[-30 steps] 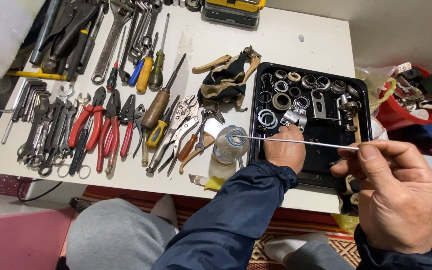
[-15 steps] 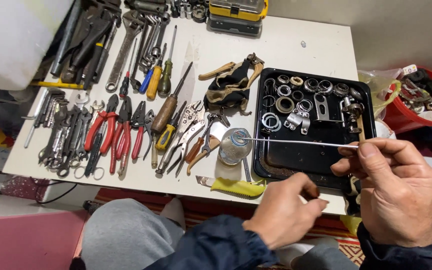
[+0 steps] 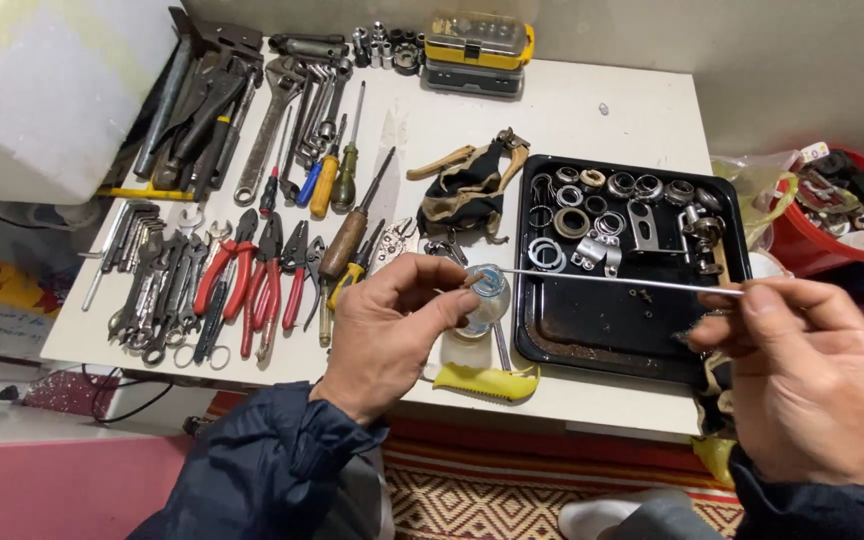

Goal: The person sits at a workbench and cleans small metal parts using a wire brush and a liquid from a plastic bottle. They repeatedly dip the brush into the bottle, scrub the parts, and wipe them with a cloth.

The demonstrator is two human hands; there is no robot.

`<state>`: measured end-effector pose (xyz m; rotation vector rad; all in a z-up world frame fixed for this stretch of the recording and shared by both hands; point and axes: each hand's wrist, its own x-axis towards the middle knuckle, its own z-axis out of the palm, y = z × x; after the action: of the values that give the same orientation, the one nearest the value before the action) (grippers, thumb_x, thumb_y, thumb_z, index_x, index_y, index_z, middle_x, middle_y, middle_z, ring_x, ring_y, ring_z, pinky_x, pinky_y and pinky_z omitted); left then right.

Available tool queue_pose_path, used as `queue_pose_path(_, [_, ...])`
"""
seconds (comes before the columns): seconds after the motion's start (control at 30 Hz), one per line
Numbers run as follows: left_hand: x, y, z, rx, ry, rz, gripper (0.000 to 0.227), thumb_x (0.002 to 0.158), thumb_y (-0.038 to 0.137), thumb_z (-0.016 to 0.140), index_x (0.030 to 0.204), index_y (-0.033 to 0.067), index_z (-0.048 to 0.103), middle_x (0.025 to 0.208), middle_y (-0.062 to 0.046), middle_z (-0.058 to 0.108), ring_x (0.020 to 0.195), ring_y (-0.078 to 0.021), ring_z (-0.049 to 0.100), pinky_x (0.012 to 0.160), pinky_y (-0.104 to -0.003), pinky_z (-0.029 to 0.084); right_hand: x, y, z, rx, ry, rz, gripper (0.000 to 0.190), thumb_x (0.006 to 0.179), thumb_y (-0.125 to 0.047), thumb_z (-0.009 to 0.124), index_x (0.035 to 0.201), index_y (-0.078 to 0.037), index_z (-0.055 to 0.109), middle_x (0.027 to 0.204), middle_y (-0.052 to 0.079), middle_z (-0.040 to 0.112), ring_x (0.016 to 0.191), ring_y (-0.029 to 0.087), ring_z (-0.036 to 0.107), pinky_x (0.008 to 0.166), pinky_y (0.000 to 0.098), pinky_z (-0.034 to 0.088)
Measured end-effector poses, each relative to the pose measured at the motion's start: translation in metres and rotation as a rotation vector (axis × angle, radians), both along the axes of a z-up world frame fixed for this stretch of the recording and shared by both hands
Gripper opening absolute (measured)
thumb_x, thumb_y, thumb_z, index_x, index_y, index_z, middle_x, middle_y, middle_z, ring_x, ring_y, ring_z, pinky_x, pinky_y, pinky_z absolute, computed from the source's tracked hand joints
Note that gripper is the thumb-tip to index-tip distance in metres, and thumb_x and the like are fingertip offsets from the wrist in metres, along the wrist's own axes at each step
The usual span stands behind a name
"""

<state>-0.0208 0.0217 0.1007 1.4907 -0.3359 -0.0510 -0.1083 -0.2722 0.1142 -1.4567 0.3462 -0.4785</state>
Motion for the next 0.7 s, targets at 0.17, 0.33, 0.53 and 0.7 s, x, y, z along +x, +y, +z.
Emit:
queue_pose_path(0.17, [0.007, -0.002, -0.008, 0.015, -0.01, 0.041, 0.018, 0.083, -0.001, 0.076, 0.1, 0.0014, 0.072, 0.083, -0.007, 0.076, 0.068, -0.0099, 0.067, 0.061, -0.02, 0.056, -0.004, -0.023, -0.009, 0.011, -0.025, 0.02, 0.014, 0.113, -0.015, 0.055, 0.125, -0.01, 0.052, 0.111, 0.01, 0.068, 0.08, 0.014, 0.068, 0.075, 0.023, 0.06])
queue_pose_path(0.33, [0.011, -0.006, -0.016, 0.063, -0.053, 0.067, 0.017, 0.082, 0.001, 0.077, 0.098, 0.0038, 0.073, 0.077, -0.004, 0.074, 0.061, -0.0074, 0.062, 0.052, -0.019, 0.052, -0.006, -0.032, -0.017, 0.014, -0.073, 0.083, 0.017, 0.113, -0.018, 0.056, 0.128, -0.013, 0.054, 0.111, 0.008, 0.07, 0.078, 0.011, 0.07, 0.073, 0.0245, 0.064])
queue_pose_path(0.53, [0.013, -0.011, -0.019, 0.098, -0.123, 0.059, 0.017, 0.081, 0.004, 0.079, 0.096, 0.0039, 0.07, 0.076, -0.005, 0.075, 0.06, -0.0083, 0.065, 0.051, -0.019, 0.055, -0.007, -0.02, -0.012, -0.032, -0.038, 0.059, 0.016, 0.113, -0.019, 0.055, 0.127, -0.012, 0.051, 0.116, 0.008, 0.069, 0.079, 0.012, 0.069, 0.074, 0.0193, 0.06])
queue_pose_path(0.7, [0.011, -0.014, -0.018, 0.076, -0.142, 0.043, 0.018, 0.081, 0.0, 0.079, 0.096, 0.0024, 0.069, 0.077, -0.006, 0.075, 0.064, -0.0084, 0.068, 0.056, -0.019, 0.058, -0.006, -0.015, -0.011, -0.106, -0.045, 0.076, 0.014, 0.114, -0.016, 0.052, 0.127, -0.009, 0.052, 0.114, 0.012, 0.068, 0.077, 0.015, 0.068, 0.073, 0.0193, 0.058])
